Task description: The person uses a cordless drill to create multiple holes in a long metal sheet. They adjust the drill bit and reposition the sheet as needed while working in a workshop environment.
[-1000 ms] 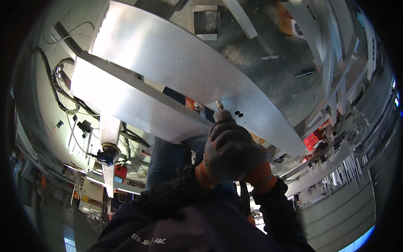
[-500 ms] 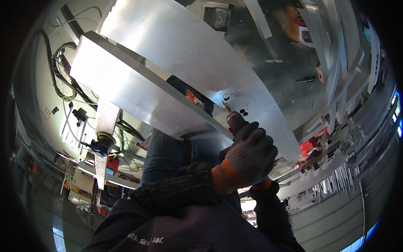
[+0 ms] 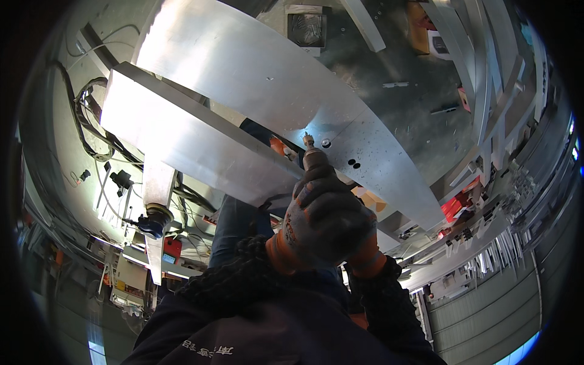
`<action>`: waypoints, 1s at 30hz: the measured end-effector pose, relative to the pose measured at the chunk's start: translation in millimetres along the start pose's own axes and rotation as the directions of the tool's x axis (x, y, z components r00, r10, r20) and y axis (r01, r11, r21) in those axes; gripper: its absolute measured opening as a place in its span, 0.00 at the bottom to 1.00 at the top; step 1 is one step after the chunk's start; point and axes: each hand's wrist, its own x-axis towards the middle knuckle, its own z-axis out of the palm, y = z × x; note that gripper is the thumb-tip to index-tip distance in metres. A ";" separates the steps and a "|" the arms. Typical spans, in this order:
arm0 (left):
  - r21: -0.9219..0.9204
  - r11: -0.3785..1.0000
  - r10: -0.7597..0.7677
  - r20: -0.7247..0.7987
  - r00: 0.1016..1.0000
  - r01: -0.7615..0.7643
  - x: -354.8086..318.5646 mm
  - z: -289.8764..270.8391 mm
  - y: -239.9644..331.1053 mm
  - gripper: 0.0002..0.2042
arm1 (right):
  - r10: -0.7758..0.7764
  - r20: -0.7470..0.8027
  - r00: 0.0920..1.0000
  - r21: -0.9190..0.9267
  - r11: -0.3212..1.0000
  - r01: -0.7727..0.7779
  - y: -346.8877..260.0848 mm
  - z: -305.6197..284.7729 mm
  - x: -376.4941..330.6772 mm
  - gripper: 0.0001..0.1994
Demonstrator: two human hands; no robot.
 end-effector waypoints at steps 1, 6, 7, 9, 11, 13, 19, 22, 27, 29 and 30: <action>-0.009 1.000 0.027 0.027 0.999 -0.026 4.2 0.4 -3.6 0.12 | -0.017 0.009 1.000 0.176 0.984 0.016 -1.3 -7.0 -0.4 0.19; -0.024 0.998 0.056 0.034 0.998 -0.056 4.5 -0.9 -0.2 0.15 | -0.046 -0.017 0.999 0.312 0.949 0.049 -4.0 -7.0 -7.9 0.21; -0.030 0.999 0.039 0.033 0.999 -0.038 4.5 -1.2 0.1 0.16 | -0.026 -0.037 0.999 0.284 0.958 0.036 5.3 5.8 -13.7 0.21; -0.067 0.997 0.036 0.026 0.999 -0.034 2.7 -2.0 1.6 0.17 | -0.001 -0.107 0.994 0.157 0.987 0.018 36.0 43.7 -27.5 0.22; -0.100 0.995 0.018 0.030 0.999 -0.015 4.1 -0.9 3.2 0.17 | 0.030 -0.117 0.993 0.108 0.994 -0.018 30.8 41.8 -17.2 0.24; -0.116 0.993 0.039 0.044 0.998 -0.033 3.3 -1.7 2.2 0.16 | 0.087 -0.056 0.995 0.203 0.976 -0.074 10.6 13.4 -16.2 0.27; -0.156 0.986 0.065 0.044 0.997 -0.057 2.5 -1.8 0.9 0.14 | 0.205 -0.030 0.978 0.534 0.831 -0.158 3.7 9.7 -9.8 0.26; -0.183 0.982 0.055 0.032 0.998 -0.048 -2.1 -3.0 5.3 0.13 | 0.256 -0.027 0.966 0.678 0.715 -0.171 7.9 21.1 -12.3 0.24; -0.179 0.983 0.035 0.030 0.999 -0.029 -0.5 -3.7 4.7 0.14 | 0.160 0.008 0.987 0.564 0.815 -0.136 -4.6 -4.7 0.4 0.23; -0.190 0.982 0.032 0.039 0.999 -0.024 5.8 -3.3 -4.3 0.15 | 0.135 -0.007 0.991 0.541 0.834 -0.109 -11.9 -12.0 5.5 0.23; -0.196 0.980 0.032 0.048 0.998 -0.022 7.7 -3.8 -6.1 0.15 | 0.159 -0.007 0.987 0.575 0.808 -0.126 -10.6 -9.7 5.2 0.23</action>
